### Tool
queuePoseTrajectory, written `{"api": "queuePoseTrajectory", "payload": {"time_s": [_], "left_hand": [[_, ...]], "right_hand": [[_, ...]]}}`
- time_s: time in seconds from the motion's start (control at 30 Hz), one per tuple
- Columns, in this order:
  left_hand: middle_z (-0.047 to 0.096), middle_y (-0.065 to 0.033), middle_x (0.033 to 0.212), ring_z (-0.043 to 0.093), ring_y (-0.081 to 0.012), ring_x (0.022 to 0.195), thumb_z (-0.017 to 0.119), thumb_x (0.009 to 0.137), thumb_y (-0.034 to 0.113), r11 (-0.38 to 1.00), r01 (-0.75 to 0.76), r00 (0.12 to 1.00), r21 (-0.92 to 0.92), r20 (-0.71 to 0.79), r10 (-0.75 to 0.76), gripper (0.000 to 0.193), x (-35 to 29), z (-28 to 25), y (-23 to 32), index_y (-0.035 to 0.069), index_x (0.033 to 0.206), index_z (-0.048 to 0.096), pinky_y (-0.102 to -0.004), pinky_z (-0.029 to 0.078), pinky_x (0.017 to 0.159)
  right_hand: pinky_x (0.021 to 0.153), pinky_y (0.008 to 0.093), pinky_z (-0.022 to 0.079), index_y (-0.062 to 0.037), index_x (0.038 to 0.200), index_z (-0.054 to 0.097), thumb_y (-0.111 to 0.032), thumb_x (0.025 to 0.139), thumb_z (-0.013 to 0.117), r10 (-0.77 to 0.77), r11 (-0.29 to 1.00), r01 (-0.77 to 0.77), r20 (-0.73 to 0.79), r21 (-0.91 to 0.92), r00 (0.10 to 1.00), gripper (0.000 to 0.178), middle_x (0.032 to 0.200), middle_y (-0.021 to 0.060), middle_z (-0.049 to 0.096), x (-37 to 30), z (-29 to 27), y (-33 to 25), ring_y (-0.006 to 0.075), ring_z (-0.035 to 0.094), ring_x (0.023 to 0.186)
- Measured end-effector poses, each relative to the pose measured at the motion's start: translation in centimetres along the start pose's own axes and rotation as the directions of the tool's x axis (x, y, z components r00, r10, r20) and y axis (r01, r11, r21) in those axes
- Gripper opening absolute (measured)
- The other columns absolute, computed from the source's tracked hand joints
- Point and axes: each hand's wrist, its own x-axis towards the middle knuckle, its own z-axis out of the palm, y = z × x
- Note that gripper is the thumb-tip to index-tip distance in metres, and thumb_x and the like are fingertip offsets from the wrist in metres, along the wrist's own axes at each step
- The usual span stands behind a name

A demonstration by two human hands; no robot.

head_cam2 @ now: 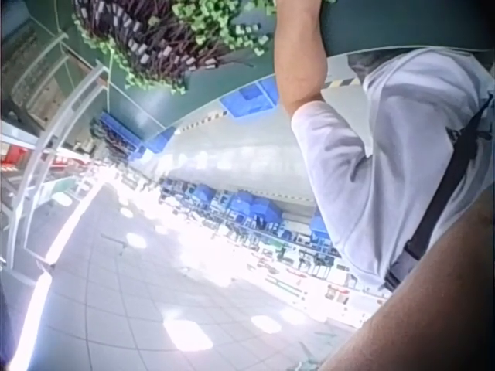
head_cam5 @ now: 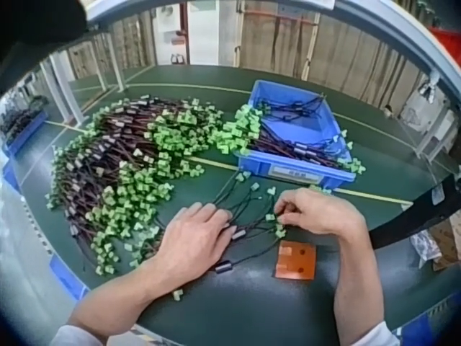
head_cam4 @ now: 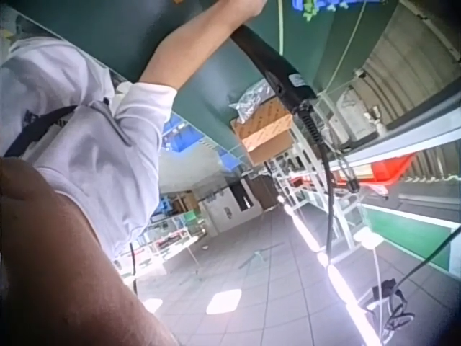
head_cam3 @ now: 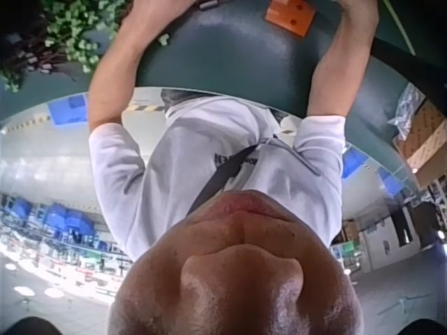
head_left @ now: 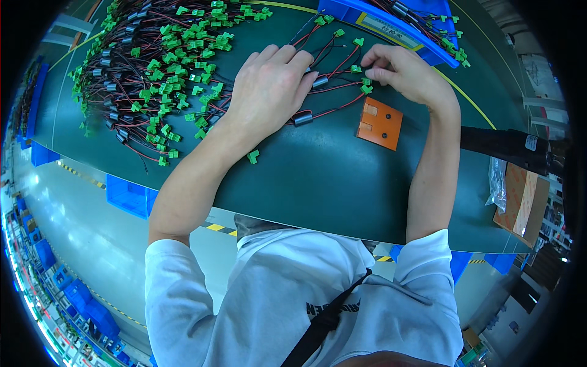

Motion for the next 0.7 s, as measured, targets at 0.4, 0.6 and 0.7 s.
{"api": "queuePoseTrajectory", "payload": {"time_s": [0.4,0.6,0.7], "left_hand": [[0.066,-0.0075,0.093,0.065,-0.0283,0.091,0.075,0.094,0.018,1.0,0.018,1.0,-0.005,-0.021,-0.018,0.017,0.3,-0.2,0.5,0.006,0.105,0.069,-0.0421,0.049,0.079],[0.066,-0.007,0.095,0.065,-0.0275,0.092,0.076,0.092,0.018,1.0,0.014,1.0,-0.014,0.011,-0.014,0.019,0.0,-0.4,0.6,0.007,0.105,0.069,-0.0415,0.049,0.079],[0.066,-0.0073,0.095,0.065,-0.0276,0.092,0.076,0.092,0.017,1.0,0.004,1.0,-0.017,0.005,-0.004,0.018,0.0,-0.3,0.6,0.006,0.105,0.069,-0.0412,0.049,0.08]], "right_hand": [[0.099,0.0404,0.055,-0.0079,0.134,0.067,-0.014,0.108,0.056,-0.237,0.965,0.156,-0.449,-0.21,0.861,0.029,0.124,0.0116,0.073,1.1,0.9,2.3,0.0288,0.07,0.116],[0.109,0.0415,0.051,-0.0084,0.137,0.067,-0.011,0.108,0.055,-0.239,0.943,0.126,-0.36,-0.309,0.902,0.032,0.136,0.0121,0.069,2.5,2.4,2.2,0.0322,0.066,0.126],[0.11,0.0414,0.051,-0.009,0.139,0.066,-0.011,0.107,0.056,-0.144,0.973,0.059,-0.381,-0.225,0.913,0.033,0.138,0.0124,0.068,2.3,2.5,1.5,0.0326,0.066,0.126]]}}
